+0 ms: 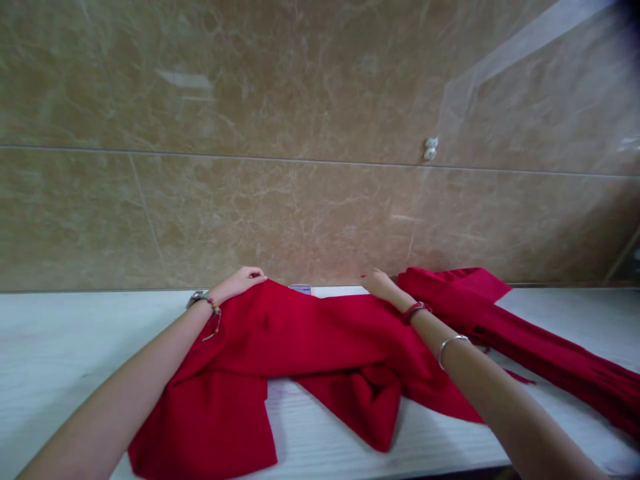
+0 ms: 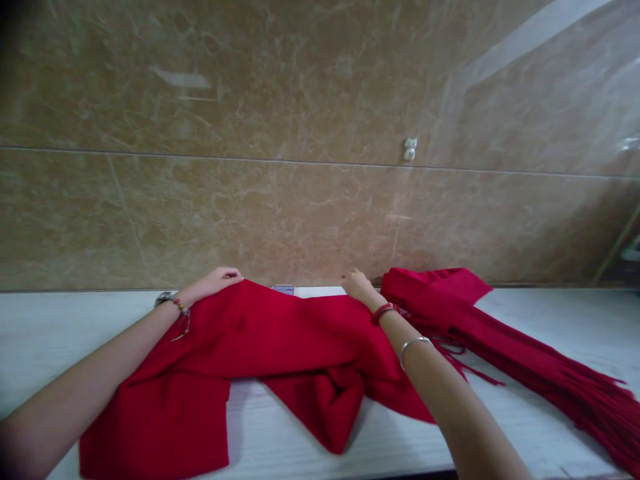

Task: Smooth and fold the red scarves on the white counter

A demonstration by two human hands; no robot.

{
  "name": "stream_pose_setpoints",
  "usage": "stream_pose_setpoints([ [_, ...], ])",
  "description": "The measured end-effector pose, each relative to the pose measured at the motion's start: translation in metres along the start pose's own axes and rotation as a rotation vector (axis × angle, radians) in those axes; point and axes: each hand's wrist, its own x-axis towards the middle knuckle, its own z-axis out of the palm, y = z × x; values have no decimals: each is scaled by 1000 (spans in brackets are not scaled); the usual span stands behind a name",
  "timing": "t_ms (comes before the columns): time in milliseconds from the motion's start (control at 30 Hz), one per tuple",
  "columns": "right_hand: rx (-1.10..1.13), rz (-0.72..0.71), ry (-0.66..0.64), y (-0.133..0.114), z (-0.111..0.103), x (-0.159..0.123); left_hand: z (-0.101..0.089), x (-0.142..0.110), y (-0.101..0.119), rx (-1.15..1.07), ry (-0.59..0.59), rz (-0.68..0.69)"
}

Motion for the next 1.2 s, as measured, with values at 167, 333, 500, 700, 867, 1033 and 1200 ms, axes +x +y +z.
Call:
stream_pose_setpoints([
  [167,429,-442,152,-77,-23,-10,-3,-12,72,13,-99,168],
  [333,755,-583,189,-120,-49,-39,-9,-48,128,109,-146,318],
  [500,743,-453,177,-128,-65,-55,-11,-80,129,70,-20,225],
  [700,709,-188,376,-99,-70,-48,-29,-102,82,48,-76,69],
  [867,576,53,362,-64,-58,-41,-45,-113,62,0,-145,-28],
  [1033,524,-224,98,-94,-63,-46,-42,-113,81,-56,-15,45],
  [1200,729,-591,82,-155,-79,-56,-40,-113,110,-62,-29,144],
])
